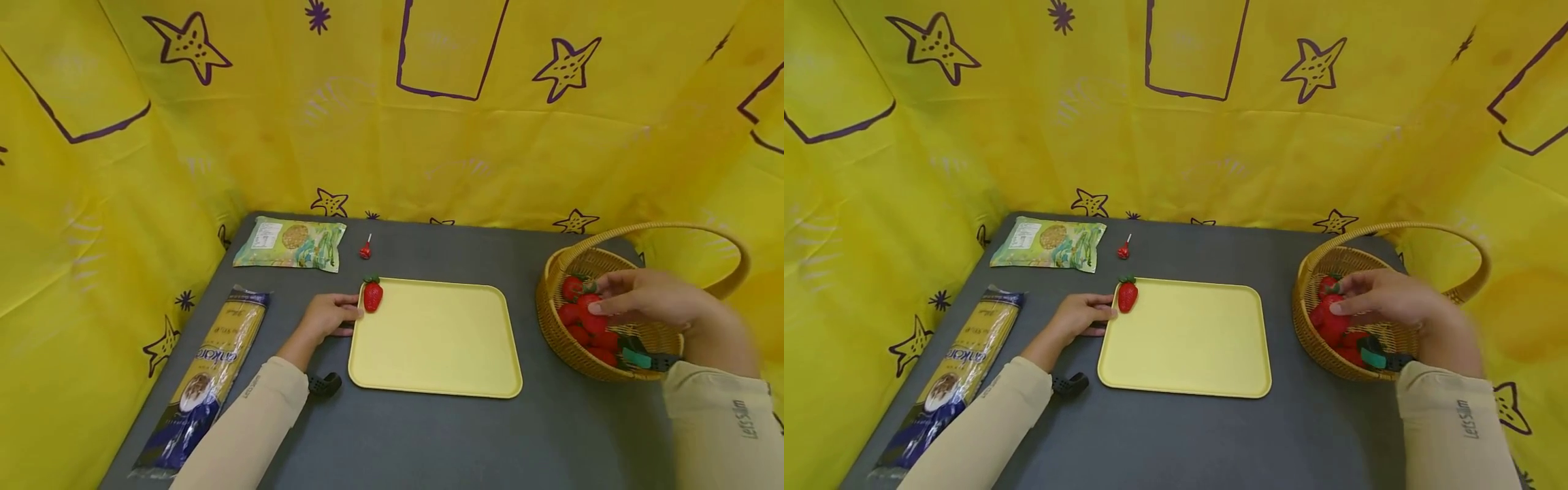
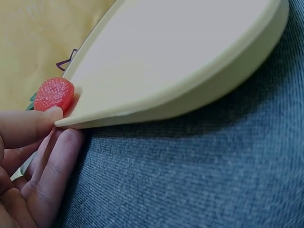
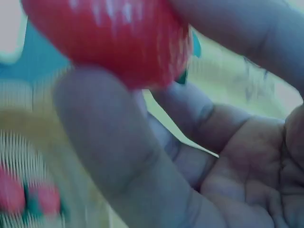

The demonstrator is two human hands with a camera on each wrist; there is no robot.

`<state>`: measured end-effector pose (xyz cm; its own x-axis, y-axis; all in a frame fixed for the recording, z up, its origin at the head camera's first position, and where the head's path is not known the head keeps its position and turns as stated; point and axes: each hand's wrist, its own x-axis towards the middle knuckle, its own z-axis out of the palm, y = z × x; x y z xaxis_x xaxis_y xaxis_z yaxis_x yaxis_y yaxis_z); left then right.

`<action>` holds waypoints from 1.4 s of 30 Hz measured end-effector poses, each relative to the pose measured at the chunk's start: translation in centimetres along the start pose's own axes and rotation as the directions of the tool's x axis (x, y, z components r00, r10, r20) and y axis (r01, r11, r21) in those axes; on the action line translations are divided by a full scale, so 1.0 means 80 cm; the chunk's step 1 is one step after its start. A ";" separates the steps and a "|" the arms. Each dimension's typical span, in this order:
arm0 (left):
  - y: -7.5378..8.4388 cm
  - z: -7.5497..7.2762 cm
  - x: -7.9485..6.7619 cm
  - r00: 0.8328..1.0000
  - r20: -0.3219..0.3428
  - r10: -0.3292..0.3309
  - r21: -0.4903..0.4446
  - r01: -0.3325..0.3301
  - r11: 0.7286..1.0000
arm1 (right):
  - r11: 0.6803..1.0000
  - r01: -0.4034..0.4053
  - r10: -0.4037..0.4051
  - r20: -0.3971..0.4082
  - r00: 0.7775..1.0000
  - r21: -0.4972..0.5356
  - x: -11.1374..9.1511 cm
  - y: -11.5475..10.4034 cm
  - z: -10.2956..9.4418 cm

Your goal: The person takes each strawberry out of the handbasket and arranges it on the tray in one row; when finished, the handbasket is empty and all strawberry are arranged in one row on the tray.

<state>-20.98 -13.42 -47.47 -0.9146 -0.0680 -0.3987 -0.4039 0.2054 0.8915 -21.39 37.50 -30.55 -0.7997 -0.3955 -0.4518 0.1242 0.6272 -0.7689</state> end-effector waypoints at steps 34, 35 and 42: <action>-0.003 0.005 0.001 1.000 -0.013 0.013 -0.011 -0.013 1.000 | 0.971 -0.087 0.146 -0.262 0.954 0.223 0.279 -0.121 0.292; -0.003 0.005 0.001 1.000 -0.012 0.015 -0.010 -0.015 1.000 | 0.972 -0.088 0.146 -0.265 0.953 0.218 0.279 -0.120 0.292; -0.003 0.003 0.001 1.000 -0.010 0.018 -0.003 -0.018 1.000 | 0.980 -0.091 0.138 -0.279 0.950 0.175 0.285 -0.121 0.296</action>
<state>-20.96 -13.24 -47.77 -0.9218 -0.0738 -0.3805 -0.3875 0.2036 0.8991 -26.94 6.55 -44.15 -0.9066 -0.1022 -0.4095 0.2974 0.5338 -0.7916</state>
